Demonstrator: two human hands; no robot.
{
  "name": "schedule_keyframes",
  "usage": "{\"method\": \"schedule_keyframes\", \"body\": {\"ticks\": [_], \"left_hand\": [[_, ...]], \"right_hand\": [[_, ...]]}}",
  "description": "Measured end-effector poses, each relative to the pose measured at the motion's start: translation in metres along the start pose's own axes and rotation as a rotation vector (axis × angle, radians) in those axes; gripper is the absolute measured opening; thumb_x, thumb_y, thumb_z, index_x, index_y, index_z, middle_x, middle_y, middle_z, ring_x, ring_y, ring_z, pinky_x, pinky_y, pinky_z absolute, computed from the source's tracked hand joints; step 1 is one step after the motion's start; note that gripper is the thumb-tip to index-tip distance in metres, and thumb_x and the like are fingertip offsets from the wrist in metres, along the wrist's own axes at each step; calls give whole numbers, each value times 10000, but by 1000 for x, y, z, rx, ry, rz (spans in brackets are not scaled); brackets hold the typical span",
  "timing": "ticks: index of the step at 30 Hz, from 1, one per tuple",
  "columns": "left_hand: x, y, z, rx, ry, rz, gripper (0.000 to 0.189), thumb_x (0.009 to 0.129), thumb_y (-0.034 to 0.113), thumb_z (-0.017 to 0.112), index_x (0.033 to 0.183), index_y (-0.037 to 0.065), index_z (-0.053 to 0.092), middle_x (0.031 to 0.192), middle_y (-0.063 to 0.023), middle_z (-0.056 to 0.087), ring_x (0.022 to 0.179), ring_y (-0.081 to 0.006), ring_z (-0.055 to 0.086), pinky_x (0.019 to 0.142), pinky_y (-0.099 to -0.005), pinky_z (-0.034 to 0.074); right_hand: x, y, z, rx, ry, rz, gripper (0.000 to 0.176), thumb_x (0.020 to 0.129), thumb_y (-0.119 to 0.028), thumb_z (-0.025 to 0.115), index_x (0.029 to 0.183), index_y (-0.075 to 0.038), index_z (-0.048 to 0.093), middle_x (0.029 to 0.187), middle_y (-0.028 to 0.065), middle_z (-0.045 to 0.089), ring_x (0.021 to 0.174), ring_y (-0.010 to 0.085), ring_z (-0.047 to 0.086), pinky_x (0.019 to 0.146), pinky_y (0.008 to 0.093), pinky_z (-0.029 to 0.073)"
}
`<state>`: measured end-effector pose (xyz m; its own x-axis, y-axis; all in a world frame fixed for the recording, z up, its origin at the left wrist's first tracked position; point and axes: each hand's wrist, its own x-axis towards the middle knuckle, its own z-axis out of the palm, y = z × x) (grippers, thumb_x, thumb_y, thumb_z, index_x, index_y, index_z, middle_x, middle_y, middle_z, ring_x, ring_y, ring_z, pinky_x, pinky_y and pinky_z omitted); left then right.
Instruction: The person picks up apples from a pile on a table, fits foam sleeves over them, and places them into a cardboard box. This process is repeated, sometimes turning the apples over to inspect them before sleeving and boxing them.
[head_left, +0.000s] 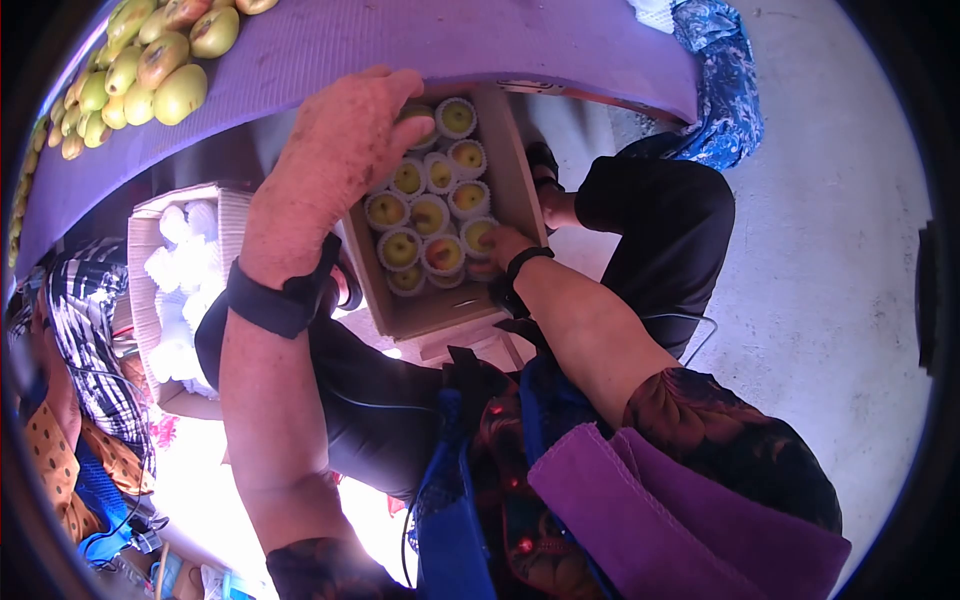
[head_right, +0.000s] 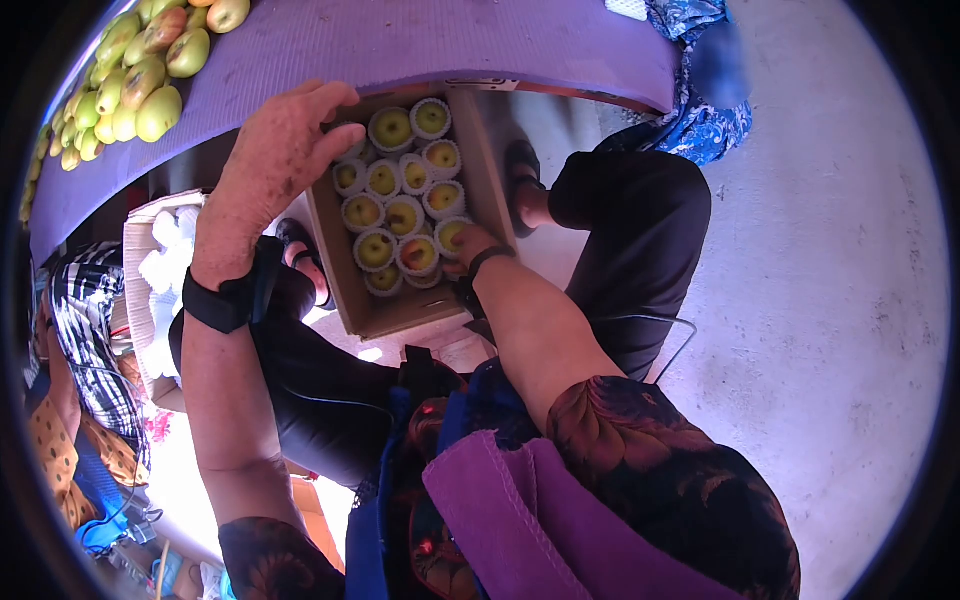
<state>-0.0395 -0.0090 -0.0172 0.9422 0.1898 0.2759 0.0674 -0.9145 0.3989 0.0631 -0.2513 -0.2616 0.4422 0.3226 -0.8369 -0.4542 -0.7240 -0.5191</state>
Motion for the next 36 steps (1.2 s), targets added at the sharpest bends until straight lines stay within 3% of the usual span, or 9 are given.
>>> {"method": "schedule_keyframes", "body": {"ticks": [4, 6, 10, 12, 16, 19, 21, 24, 36], "left_hand": [[-5, -2, -2, 17, 14, 27, 259, 853, 205, 638, 1046, 40, 585, 891, -153, 616, 828, -353, 611, 712, -425, 478], [-6, -2, -4, 18, 14, 20, 258, 854, 206, 637, 1044, 38, 587, 889, -155, 617, 831, -355, 611, 713, -426, 477], [-6, -2, -5, 15, 16, 27, 255, 855, 208, 636, 1039, 36, 592, 880, -159, 616, 835, -356, 611, 712, -428, 475], [-6, -2, -5, 13, 11, 24, 256, 855, 209, 637, 1039, 36, 593, 881, -160, 617, 834, -357, 610, 712, -428, 475], [-4, -2, -3, 25, -11, 16, 257, 853, 210, 638, 1036, 35, 593, 889, -162, 619, 829, -363, 607, 712, -431, 475], [-4, 0, -3, 19, -39, -14, 259, 853, 210, 639, 1037, 35, 590, 896, -164, 622, 837, -366, 604, 721, -434, 473], [-6, -1, -3, 18, -35, -2, 264, 853, 213, 639, 1043, 37, 589, 898, -167, 622, 844, -366, 603, 726, -437, 472], [-7, -2, -2, 19, -25, 25, 276, 852, 218, 641, 1055, 39, 589, 901, -172, 623, 855, -366, 601, 735, -441, 471], [-10, -2, -2, 43, -81, 16, 297, 848, 232, 650, 1070, 45, 586, 870, -181, 625, 849, -375, 598, 727, -446, 469]], "right_hand": [[-7, 3, -2, -296, -59, -157, 300, 937, 19, 426, 1223, 3, 513, 1328, 186, 419, 1160, 410, 490, 711, 470, 626], [14, 16, 2, 228, -80, -43, 291, 938, 48, 397, 1200, 25, 521, 1316, 180, 427, 1190, 412, 457, 735, 486, 621], [15, 7, 6, 467, 26, 86, 277, 902, 76, 476, 1171, 40, 533, 1323, 167, 423, 1168, 393, 492, 743, 458, 624], [-17, -8, 1, -464, -2, -243, 358, 823, 76, 618, 1173, 33, 555, 1316, 166, 452, 1151, 347, 530, 794, 391, 613], [-14, -5, 4, -601, 92, -279, 471, 746, 77, 711, 1193, 30, 568, 1292, 162, 509, 1134, 305, 557, 841, 334, 585], [-13, -8, 4, -679, 97, -213, 519, 727, -15, 775, 1206, 18, 580, 1251, 174, 561, 1140, 299, 561, 896, 324, 532], [-7, -3, 0, -807, 95, -257, 587, 686, -137, 838, 1199, 5, 592, 1215, 194, 586, 1131, 317, 570, 929, 364, 491], [15, 18, -6, -646, 80, -310, 681, 620, -253, 888, 1188, -7, 605, 1179, 203, 604, 1112, 327, 578, 957, 373, 458], [2, 9, -4, -838, 91, -345, 729, 607, -413, 876, 1147, 2, 616, 1165, 204, 608, 1103, 327, 578, 966, 374, 465]]}}
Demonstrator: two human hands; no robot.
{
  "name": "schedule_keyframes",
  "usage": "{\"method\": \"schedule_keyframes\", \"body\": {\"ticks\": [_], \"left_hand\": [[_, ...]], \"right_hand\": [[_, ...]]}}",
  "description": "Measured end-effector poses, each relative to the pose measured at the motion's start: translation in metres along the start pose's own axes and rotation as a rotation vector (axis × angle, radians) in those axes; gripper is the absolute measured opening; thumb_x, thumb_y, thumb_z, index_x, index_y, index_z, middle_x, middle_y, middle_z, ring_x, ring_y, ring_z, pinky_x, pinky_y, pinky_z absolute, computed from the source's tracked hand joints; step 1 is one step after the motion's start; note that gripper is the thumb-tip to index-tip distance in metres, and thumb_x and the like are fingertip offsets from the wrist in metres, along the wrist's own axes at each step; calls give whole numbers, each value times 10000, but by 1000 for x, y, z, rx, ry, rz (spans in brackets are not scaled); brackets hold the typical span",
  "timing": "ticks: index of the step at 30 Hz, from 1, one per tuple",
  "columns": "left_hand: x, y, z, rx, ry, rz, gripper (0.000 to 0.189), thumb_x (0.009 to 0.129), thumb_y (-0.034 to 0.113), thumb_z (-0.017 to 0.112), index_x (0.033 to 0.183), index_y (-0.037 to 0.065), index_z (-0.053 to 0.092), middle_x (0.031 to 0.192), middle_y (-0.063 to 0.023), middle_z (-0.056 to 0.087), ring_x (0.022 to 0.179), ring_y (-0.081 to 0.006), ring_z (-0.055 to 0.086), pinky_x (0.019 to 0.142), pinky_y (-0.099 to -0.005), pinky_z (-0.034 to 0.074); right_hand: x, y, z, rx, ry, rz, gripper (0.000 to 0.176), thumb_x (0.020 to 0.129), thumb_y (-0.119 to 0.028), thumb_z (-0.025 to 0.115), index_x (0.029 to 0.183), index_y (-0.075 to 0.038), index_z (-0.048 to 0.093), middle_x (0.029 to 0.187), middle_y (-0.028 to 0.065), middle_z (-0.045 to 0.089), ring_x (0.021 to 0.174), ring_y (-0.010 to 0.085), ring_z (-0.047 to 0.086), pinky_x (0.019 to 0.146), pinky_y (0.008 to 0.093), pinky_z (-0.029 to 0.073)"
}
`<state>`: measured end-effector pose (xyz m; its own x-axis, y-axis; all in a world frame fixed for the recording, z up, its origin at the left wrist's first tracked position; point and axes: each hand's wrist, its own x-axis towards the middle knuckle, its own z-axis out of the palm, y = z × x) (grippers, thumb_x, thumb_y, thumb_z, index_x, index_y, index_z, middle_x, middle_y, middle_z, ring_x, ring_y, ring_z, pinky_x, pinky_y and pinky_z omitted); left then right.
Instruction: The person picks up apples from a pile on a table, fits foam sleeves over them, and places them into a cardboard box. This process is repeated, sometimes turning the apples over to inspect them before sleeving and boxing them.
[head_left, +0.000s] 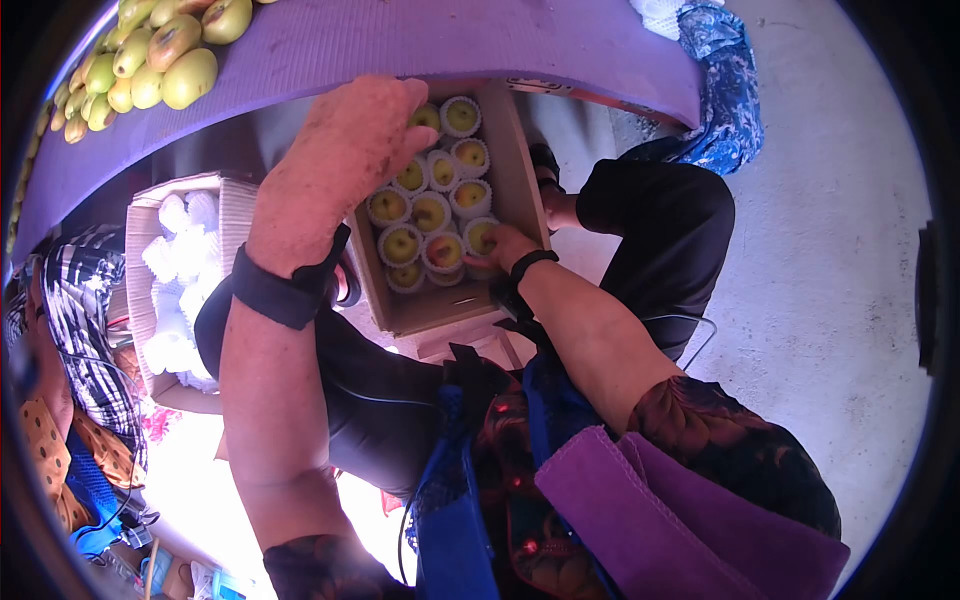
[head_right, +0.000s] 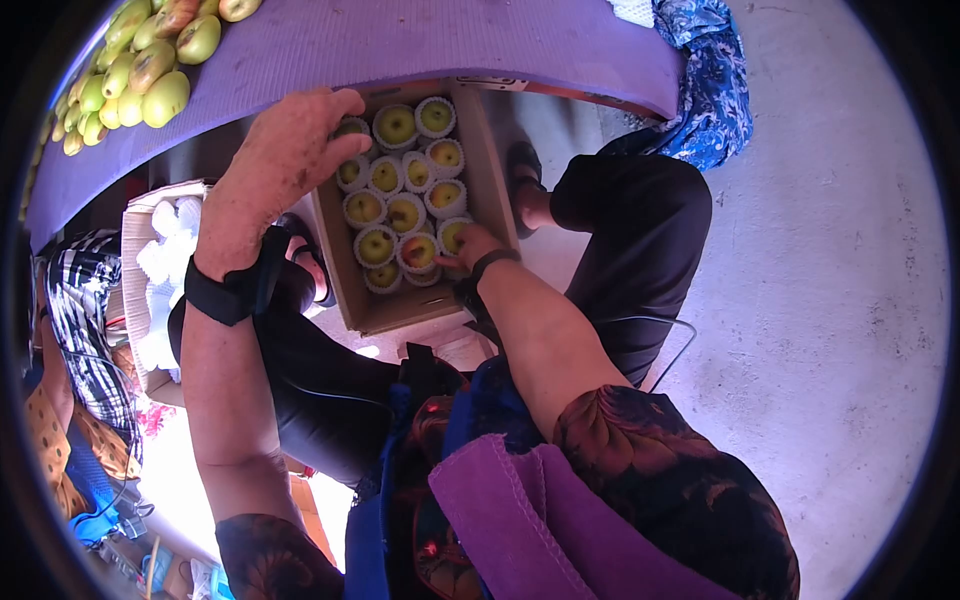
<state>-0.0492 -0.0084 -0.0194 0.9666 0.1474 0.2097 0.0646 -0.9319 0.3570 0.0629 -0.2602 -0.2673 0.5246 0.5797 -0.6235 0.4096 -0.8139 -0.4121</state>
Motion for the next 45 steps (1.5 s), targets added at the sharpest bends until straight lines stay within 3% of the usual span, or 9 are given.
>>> {"method": "schedule_keyframes", "body": {"ticks": [10, 12, 15, 31, 34, 36, 40, 43, 45], "left_hand": [[-3, -1, -1, 1, 20, 22, 302, 849, 228, 648, 1076, 42, 576, 867, -193, 620, 857, -392, 591, 731, -450, 467], [-3, 0, -2, 4, 5, 10, 303, 850, 225, 646, 1078, 38, 575, 872, -194, 620, 863, -391, 591, 735, -449, 466], [-4, -1, -1, 1, -3, 7, 306, 851, 222, 642, 1080, 31, 572, 878, -195, 619, 874, -389, 591, 743, -448, 465], [-11, -8, 2, -28, 41, 65, 317, 855, 217, 644, 1100, 29, 572, 935, -169, 611, 916, -368, 566, 772, -431, 453], [-12, -8, 2, -34, 69, 80, 318, 858, 222, 643, 1103, 31, 573, 948, -162, 611, 920, -364, 562, 777, -428, 453], [-12, -4, -3, -21, 40, 60, 319, 859, 223, 643, 1106, 33, 573, 953, -161, 610, 918, -364, 560, 778, -427, 452], [-12, -13, 3, -33, 114, 93, 322, 853, 229, 645, 1099, 35, 571, 954, -177, 611, 927, -374, 560, 775, -436, 451], [-10, -16, 1, -26, 130, 84, 315, 839, 234, 651, 1072, 35, 577, 929, -194, 617, 920, -389, 568, 763, -447, 456], [-6, -13, -6, -15, 74, 30, 311, 832, 235, 654, 1057, 33, 580, 918, -199, 618, 910, -395, 572, 756, -452, 457]], "right_hand": [[-16, -13, -14, 203, -48, 34, 744, 646, -401, 849, 1208, 2, 575, 1210, 205, 595, 1143, 325, 559, 999, 372, 421], [-23, -21, -18, 127, -9, 64, 625, 674, -160, 852, 1208, 1, 570, 1177, 226, 605, 1118, 343, 577, 948, 399, 452], [-23, -22, -20, 115, -37, 71, 651, 663, -155, 860, 1223, -6, 563, 1179, 222, 606, 1110, 344, 584, 954, 396, 453], [-3, 11, -5, 85, -90, -50, 677, 638, -366, 863, 1143, 6, 609, 1126, 205, 622, 1070, 317, 594, 939, 368, 448], [-3, 10, 0, 600, -91, 94, 657, 644, -337, 864, 1135, 17, 607, 1101, 203, 631, 1055, 308, 601, 921, 370, 453], [-1, 4, 5, 926, -51, 260, 417, 913, -151, 484, 1258, 80, 455, 1236, 232, 477, 965, 380, 609, 689, 382, 601], [-22, -2, -9, 1212, -112, 289, 419, 917, -170, 453, 1268, 59, 452, 1228, 208, 493, 932, 359, 629, 667, 398, 597], [-29, 1, -12, 812, -151, 51, 450, 883, -208, 555, 1277, 2, 493, 1217, 161, 576, 965, 312, 655, 863, 366, 529], [3, 22, 14, 1266, -47, 292, 384, 905, -194, 474, 1196, 56, 505, 1142, 181, 554, 782, 336, 658, 607, 382, 589]]}}
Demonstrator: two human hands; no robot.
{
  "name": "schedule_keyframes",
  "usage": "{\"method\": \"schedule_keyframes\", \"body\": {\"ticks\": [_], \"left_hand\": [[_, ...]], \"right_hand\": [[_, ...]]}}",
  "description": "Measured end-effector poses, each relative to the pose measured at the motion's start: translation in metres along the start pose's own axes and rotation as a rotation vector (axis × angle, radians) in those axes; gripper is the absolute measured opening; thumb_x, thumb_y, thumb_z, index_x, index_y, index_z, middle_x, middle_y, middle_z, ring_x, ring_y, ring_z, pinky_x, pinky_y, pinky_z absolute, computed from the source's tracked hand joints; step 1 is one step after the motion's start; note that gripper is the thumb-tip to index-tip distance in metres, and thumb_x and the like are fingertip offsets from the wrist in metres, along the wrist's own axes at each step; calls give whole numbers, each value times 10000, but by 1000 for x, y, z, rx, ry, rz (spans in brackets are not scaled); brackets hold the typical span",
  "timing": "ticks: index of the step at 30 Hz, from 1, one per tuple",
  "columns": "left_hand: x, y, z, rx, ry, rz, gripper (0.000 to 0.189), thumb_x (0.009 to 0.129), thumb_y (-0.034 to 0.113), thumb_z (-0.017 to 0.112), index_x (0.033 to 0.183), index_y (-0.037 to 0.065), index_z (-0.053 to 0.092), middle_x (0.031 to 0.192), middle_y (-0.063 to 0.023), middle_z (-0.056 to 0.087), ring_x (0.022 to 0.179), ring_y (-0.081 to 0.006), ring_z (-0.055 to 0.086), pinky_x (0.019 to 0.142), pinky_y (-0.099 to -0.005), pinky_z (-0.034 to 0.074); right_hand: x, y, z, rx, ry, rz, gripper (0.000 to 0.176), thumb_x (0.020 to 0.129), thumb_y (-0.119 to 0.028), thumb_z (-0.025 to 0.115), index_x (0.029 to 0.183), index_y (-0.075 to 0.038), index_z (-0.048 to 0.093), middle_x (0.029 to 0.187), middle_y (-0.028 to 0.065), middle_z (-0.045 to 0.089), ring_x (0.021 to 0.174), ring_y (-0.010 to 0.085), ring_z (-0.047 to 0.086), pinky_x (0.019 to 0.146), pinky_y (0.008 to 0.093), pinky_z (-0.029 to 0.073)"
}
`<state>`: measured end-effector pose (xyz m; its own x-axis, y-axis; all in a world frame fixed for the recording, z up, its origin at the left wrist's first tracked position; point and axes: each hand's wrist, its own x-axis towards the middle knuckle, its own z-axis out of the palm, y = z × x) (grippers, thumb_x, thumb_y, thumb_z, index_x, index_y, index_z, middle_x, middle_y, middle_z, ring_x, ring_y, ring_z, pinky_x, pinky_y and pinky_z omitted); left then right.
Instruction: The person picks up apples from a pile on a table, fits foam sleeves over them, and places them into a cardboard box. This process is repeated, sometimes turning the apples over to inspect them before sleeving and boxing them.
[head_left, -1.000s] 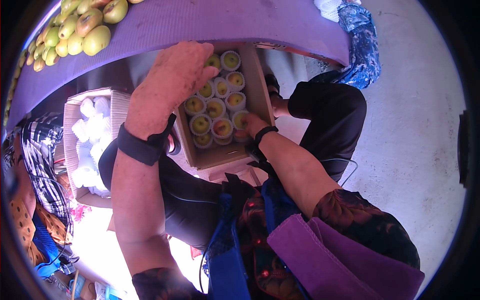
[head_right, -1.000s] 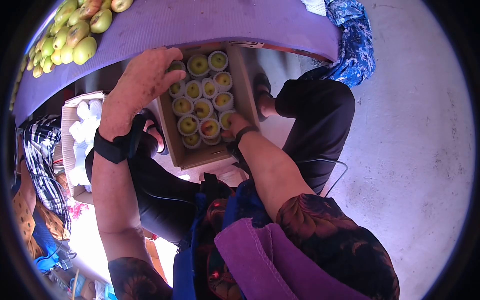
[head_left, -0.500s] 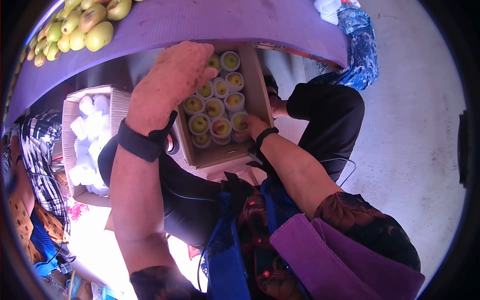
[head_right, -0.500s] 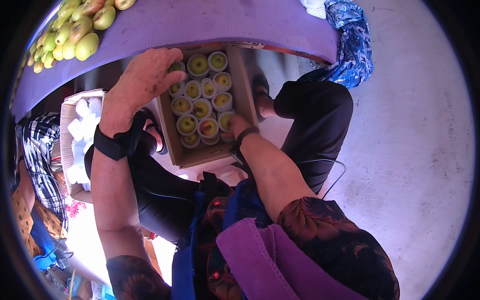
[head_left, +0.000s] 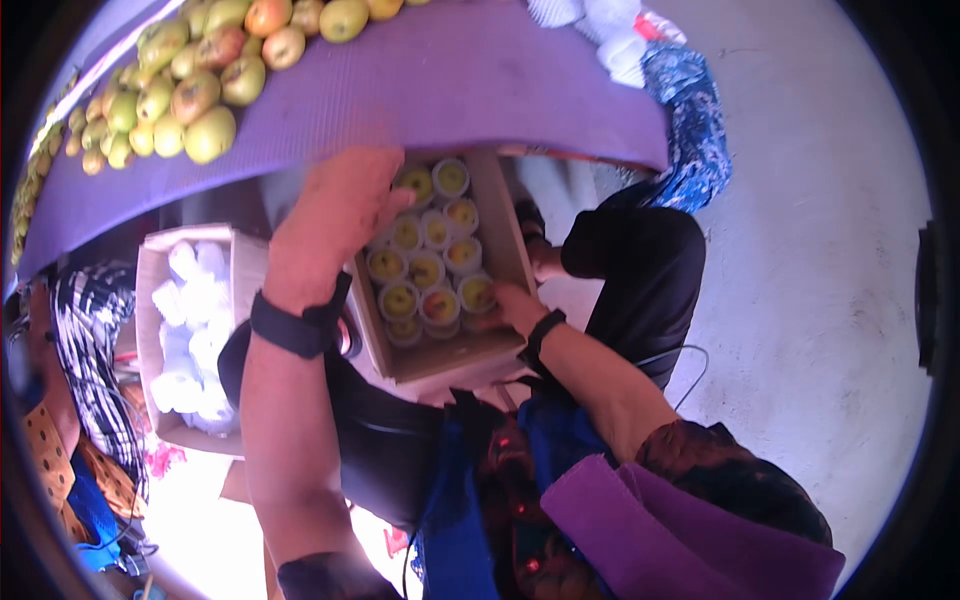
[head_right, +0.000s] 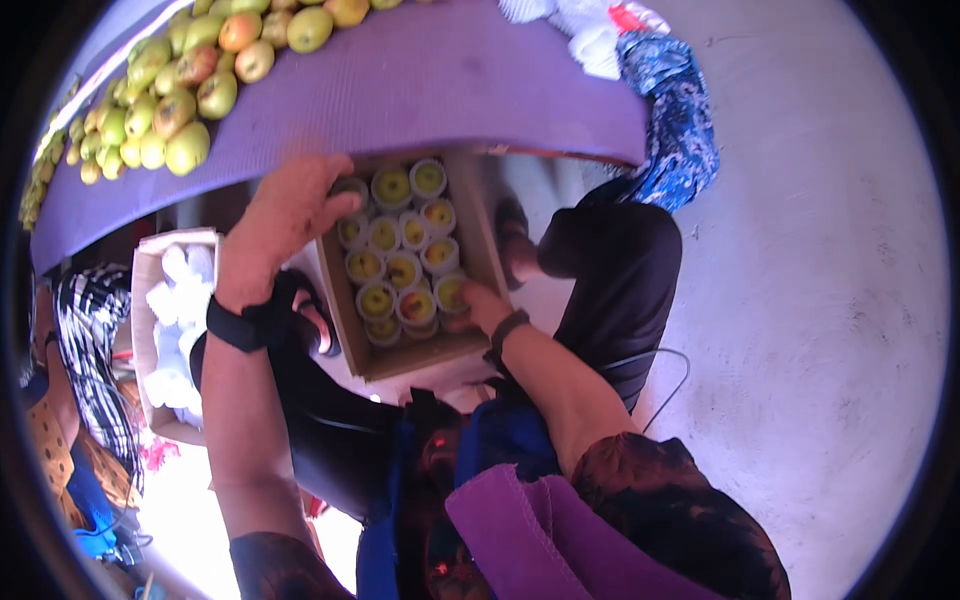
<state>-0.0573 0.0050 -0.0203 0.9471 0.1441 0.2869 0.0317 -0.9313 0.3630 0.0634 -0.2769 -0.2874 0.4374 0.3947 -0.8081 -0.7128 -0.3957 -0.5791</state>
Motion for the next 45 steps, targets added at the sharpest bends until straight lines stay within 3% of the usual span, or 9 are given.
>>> {"method": "schedule_keyframes", "body": {"ticks": [4, 8, 11, 13, 19, 29, 32, 39, 45], "left_hand": [[4, 8, -6, -20, -125, -127, 294, 821, 225, 659, 1032, 34, 589, 900, -197, 627, 882, -405, 584, 744, -460, 463], [5, 7, -5, -20, -139, -142, 298, 813, 220, 665, 1035, 34, 595, 901, -198, 632, 895, -400, 590, 749, -457, 465], [9, 8, -6, -1, -133, -150, 304, 806, 218, 674, 1038, 35, 602, 900, -199, 636, 885, -397, 597, 749, -456, 472], [12, 10, -8, -49, -84, -159, 308, 801, 217, 682, 1036, 32, 607, 897, -198, 637, 874, -395, 603, 747, -457, 479], [21, 12, -5, -16, -93, -171, 300, 802, 212, 685, 1033, 36, 609, 914, -184, 640, 873, -389, 609, 738, -453, 487], [25, 11, -3, 19, -60, -180, 279, 820, 220, 677, 1027, 52, 596, 891, -165, 624, 873, -386, 606, 734, -454, 490], [25, 11, -3, 42, -52, -182, 267, 821, 251, 677, 974, 57, 577, 918, -147, 627, 857, -365, 625, 723, -448, 513], [24, 10, -8, 5, -34, -193, 258, 822, 222, 678, 997, 58, 583, 910, -151, 618, 856, -374, 615, 716, -446, 503], [26, 12, -10, -20, -23, -214, 258, 823, 192, 678, 1022, 56, 585, 908, -163, 606, 856, -391, 601, 710, -455, 490]], "right_hand": [[-19, -26, 10, -185, 54, -24, 370, 878, -185, 532, 1142, 74, 538, 1082, 180, 591, 801, 321, 665, 552, 379, 576], [-45, -58, 16, -564, 34, 1, 409, 817, -177, 637, 1110, 97, 559, 966, 175, 622, 709, 267, 663, 487, 355, 521], [-84, -84, 33, -377, -83, -248, 406, 835, -162, 623, 1151, 86, 561, 943, 138, 641, 719, 223, 663, 533, 329, 515], [-101, -103, 38, -555, -243, -434, 389, 864, -148, 596, 1197, 51, 562, 947, 114, 658, 820, 199, 662, 645, 315, 534], [-148, -168, 57, -685, -368, -760, 356, 890, -150, 582, 1211, 3, 567, 996, 126, 670, 916, 196, 646, 794, 302, 518], [-169, -256, 71, -926, -344, -1068, 309, 884, -135, 573, 1168, -14, 580, 984, 134, 675, 917, 211, 648, 826, 334, 504], [-164, -279, 76, -1006, -294, -1074, 319, 900, -122, 569, 1206, -29, 570, 1028, 103, 665, 953, 161, 618, 847, 307, 493], [-153, -316, 90, -1088, -250, -1158, 318, 882, -117, 586, 1190, -35, 577, 984, 98, 670, 900, 159, 627, 803, 315, 501], [-130, -335, 100, -1185, -191, -1389, 341, 825, -83, 604, 1161, -28, 582, 934, 146, 675, 849, 264, 658, 770, 346, 514]]}}
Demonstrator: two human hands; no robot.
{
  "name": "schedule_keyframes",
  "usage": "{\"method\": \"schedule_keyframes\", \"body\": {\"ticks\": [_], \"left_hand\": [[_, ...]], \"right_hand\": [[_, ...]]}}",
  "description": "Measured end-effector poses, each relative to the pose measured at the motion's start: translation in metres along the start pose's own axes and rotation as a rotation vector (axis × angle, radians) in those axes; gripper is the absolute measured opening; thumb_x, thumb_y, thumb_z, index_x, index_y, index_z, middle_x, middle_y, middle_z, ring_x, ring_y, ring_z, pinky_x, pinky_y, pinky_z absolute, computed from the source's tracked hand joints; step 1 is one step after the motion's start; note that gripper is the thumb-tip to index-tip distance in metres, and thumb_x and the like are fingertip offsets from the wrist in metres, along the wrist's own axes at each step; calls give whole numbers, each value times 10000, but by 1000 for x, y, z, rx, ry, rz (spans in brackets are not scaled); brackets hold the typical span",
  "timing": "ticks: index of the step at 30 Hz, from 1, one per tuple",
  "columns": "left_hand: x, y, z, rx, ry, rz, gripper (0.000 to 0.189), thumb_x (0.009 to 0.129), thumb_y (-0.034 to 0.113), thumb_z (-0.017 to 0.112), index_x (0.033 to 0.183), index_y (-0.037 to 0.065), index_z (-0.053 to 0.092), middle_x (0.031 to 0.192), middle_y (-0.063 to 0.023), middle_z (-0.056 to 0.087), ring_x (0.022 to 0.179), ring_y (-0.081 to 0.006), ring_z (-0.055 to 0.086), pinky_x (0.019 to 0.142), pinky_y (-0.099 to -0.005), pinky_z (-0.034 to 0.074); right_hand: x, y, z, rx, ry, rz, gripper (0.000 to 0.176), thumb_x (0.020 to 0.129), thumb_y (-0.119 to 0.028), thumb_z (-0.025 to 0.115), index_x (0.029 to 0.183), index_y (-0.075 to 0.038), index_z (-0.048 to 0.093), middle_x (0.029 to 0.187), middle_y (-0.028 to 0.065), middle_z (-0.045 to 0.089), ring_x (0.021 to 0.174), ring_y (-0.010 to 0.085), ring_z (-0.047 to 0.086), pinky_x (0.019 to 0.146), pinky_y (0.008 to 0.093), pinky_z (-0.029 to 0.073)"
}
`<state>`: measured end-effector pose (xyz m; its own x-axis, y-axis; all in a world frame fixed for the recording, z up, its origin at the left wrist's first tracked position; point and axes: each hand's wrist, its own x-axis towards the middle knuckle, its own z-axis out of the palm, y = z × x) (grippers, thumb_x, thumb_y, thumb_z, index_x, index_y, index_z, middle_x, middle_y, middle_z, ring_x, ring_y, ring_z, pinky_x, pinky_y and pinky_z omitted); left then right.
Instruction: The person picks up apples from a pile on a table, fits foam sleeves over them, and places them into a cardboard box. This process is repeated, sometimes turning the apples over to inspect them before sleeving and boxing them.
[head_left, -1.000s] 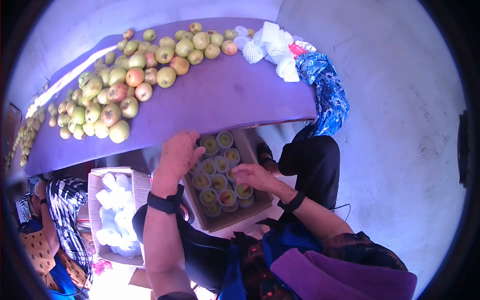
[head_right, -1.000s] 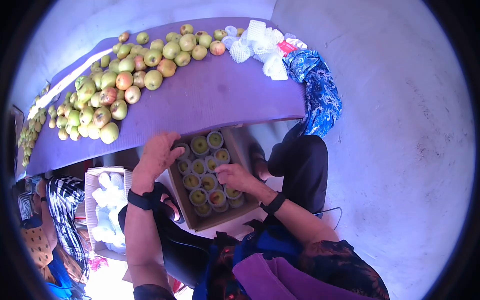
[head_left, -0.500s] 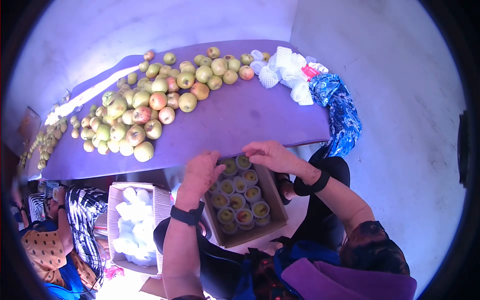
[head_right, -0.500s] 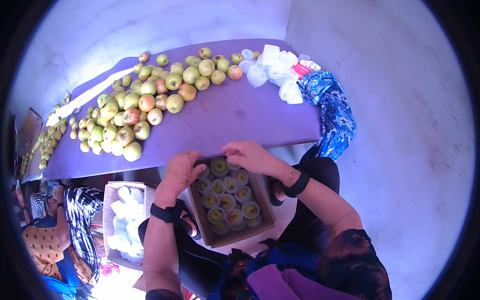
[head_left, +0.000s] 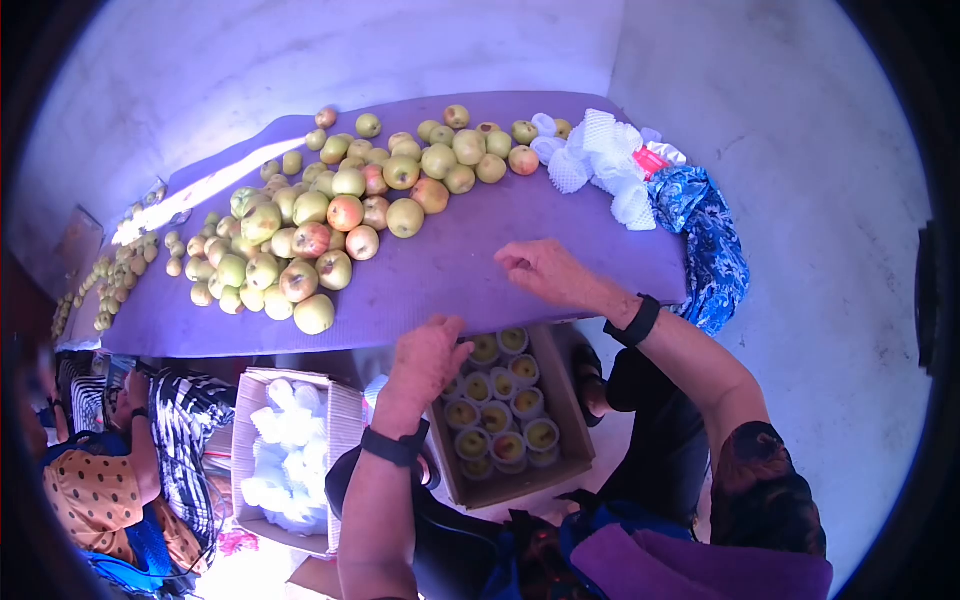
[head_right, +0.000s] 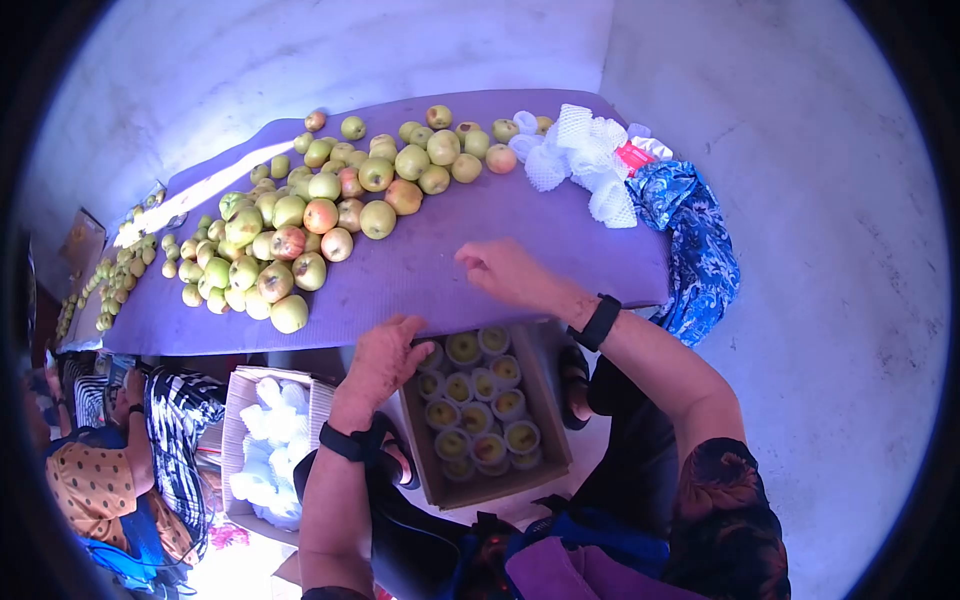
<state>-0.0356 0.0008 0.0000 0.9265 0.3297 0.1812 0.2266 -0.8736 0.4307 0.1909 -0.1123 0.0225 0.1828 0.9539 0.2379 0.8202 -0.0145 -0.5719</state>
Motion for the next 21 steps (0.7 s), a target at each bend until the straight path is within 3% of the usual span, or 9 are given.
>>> {"method": "schedule_keyframes", "body": {"ticks": [3, 5, 8, 12, 14, 21], "left_hand": [[0, 0, -2, 2, 14, 29, 246, 819, 190, 678, 992, 52, 569, 898, -165, 602, 845, -391, 607, 703, -456, 498], [0, 3, -3, -1, 29, 55, 236, 816, 189, 678, 960, 48, 555, 888, -165, 600, 834, -389, 614, 698, -455, 506], [0, 3, -4, -14, 11, 24, 261, 820, 177, 679, 1024, 50, 578, 902, -168, 600, 845, -404, 597, 695, -464, 487], [2, 6, -3, -15, -1, 8, 252, 821, 169, 676, 1020, 50, 578, 887, -166, 598, 834, -405, 599, 687, -462, 490], [3, 6, -2, -10, 2, 5, 246, 821, 165, 674, 1016, 51, 577, 883, -165, 598, 831, -403, 600, 685, -461, 490], [5, 8, 2, -16, -14, 16, 260, 819, 161, 673, 1040, 65, 574, 887, -152, 594, 825, -397, 604, 679, -458, 497]], "right_hand": [[19, 8, -2, -42, 62, 77, 383, 805, -63, 604, 1183, -22, 559, 1031, 185, 643, 954, 333, 624, 850, 385, 490], [35, 26, 3, -256, 463, -121, 495, 793, -49, 602, 1269, -2, 476, 1192, 219, 556, 1113, 363, 538, 970, 415, 423], [67, 49, -10, -189, 491, 3, 628, 777, -46, 603, 1355, 17, 365, 1316, 244, 437, 1234, 384, 427, 1055, 429, 344], [104, 77, -22, -191, 522, 47, 696, 756, -43, 606, 1384, 31, 314, 1332, 251, 413, 1249, 396, 405, 1066, 424, 340], [122, 83, -22, -158, 524, 124, 691, 762, -54, 569, 1404, -33, 315, 1228, 243, 434, 1171, 414, 430, 978, 465, 380], [180, 104, -21, -197, 423, 157, 792, 725, -52, 635, 1437, -99, 291, 1275, 249, 408, 1206, 423, 412, 993, 470, 384]]}}
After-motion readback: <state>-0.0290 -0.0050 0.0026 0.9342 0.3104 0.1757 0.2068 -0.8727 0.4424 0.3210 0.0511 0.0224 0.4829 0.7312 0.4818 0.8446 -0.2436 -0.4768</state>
